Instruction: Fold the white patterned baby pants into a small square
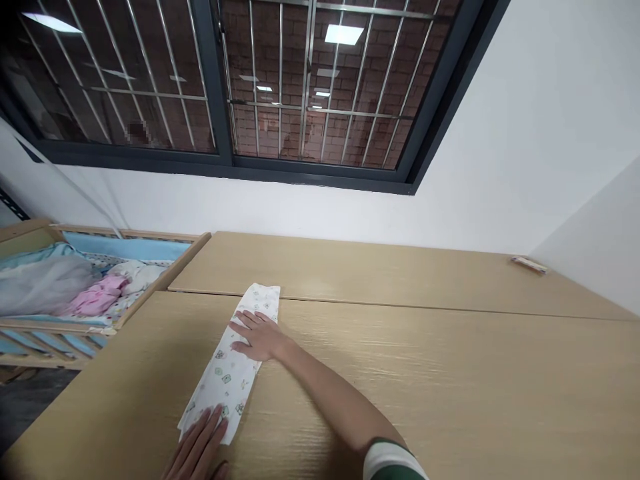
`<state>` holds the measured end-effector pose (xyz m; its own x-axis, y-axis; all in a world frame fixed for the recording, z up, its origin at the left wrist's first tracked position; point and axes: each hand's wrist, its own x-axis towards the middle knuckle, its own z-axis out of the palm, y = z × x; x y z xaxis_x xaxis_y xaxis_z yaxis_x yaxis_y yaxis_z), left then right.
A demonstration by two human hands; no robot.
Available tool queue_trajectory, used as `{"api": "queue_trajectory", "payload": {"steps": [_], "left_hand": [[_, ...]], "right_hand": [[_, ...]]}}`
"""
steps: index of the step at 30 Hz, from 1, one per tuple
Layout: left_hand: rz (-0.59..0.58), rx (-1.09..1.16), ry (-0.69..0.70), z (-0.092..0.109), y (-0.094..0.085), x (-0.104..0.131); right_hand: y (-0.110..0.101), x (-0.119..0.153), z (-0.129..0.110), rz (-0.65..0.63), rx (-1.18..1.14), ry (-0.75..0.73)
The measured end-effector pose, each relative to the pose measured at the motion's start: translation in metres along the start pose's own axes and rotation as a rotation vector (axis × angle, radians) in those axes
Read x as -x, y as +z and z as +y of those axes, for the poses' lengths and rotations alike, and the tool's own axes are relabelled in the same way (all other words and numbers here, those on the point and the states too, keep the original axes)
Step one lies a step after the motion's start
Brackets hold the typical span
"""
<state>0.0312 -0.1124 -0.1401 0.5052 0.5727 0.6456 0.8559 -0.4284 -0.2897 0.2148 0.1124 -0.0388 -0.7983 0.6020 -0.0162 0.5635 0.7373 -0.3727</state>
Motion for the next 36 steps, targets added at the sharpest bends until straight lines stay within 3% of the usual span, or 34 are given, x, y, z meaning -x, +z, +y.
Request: {"api": "queue_trajectory", "payload": {"steps": [14,24,32,36], "left_hand": [[-0.011,0.029,0.001,-0.001,-0.003,-0.002],[0.014,0.084,-0.024,-0.003,-0.022,-0.025],[0.075,0.184,0.076,0.013,-0.028,-0.069],[0.014,0.375,0.010,0.020,-0.025,-0.088]], "right_hand": [[-0.014,-0.026,0.060,0.023,0.074,0.105],[-0.012,-0.033,0.085,0.111,0.189,0.039],[-0.026,-0.021,0.105,0.078,0.222,-0.034],[-0.033,-0.003,0.103,0.121,0.255,0.023]]}}
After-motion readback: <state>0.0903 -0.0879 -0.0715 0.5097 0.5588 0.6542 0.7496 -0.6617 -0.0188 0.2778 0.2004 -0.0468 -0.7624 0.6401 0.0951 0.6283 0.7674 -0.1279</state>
